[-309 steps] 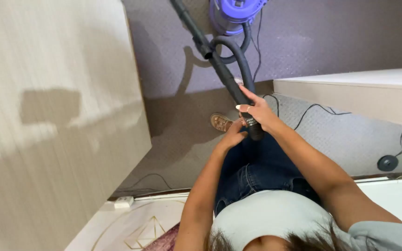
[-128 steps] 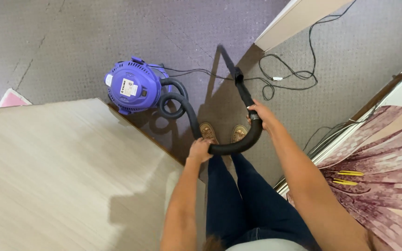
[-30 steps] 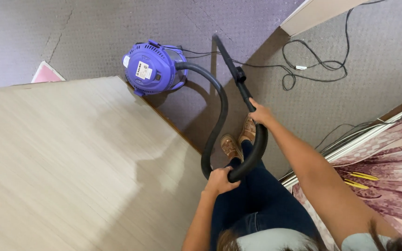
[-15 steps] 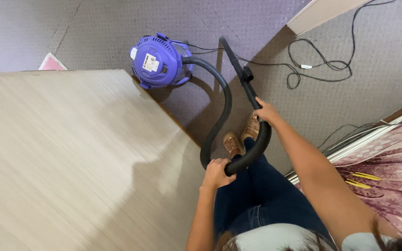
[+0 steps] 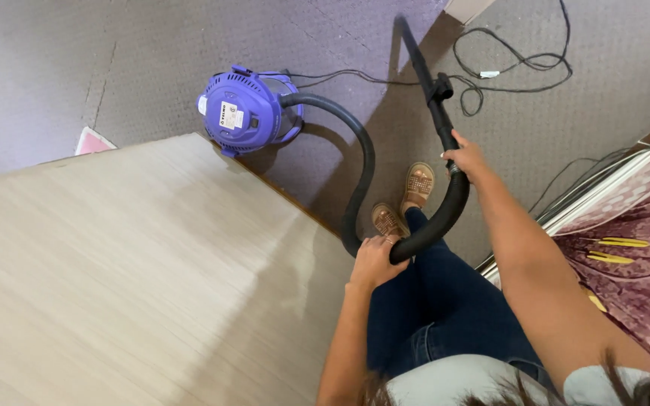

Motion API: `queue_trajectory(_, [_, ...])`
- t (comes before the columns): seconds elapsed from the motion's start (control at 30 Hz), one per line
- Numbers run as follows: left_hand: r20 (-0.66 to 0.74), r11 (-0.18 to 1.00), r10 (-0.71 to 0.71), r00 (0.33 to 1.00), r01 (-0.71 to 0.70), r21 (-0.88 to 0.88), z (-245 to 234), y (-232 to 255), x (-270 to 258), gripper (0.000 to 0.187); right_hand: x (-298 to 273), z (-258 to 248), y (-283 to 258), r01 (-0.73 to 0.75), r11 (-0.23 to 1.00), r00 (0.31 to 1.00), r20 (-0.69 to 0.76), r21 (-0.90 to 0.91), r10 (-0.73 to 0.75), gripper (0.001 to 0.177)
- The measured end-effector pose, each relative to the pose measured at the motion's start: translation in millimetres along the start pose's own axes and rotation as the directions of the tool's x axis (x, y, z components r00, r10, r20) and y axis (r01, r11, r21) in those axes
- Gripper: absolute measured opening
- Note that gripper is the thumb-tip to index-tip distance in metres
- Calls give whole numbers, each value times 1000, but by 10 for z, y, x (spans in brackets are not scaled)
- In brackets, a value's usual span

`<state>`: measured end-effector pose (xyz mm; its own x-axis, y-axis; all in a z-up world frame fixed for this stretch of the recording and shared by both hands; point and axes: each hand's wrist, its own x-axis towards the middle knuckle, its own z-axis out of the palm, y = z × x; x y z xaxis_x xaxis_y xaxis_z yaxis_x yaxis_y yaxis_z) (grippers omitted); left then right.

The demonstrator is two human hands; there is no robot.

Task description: The person uses a purple canister vacuum with a long wand to clean a carpeted floor. They move the vacuum wand back and forth across the floor, focusing on areas near a wooden cabinet and a pink doormat.

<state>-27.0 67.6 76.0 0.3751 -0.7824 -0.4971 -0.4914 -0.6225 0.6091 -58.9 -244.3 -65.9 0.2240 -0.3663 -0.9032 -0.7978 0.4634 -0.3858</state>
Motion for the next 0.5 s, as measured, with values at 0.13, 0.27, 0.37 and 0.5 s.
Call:
queue_trajectory(0.13, [-63,998,34,997,-31,45,185,-201,-130,62,-21,112,70,-14,1000,1000,-7,-12,14,73])
queue_trajectory(0.27, [-110,997,36,993,-28,69,178,-325,-215,63,285,201,321,21,988,999,-21,-156,-24,73])
queue_trajectory(0.37, [-115,993,79,990,-68,97,252,-418,-122,65,82,101,248,20,997,999,-31,-71,-23,74])
queue_trajectory(0.5, [-97,989,117,988,-107,106,326,-449,-49,65,-159,-69,203,-28,998,1000,4,52,27,74])
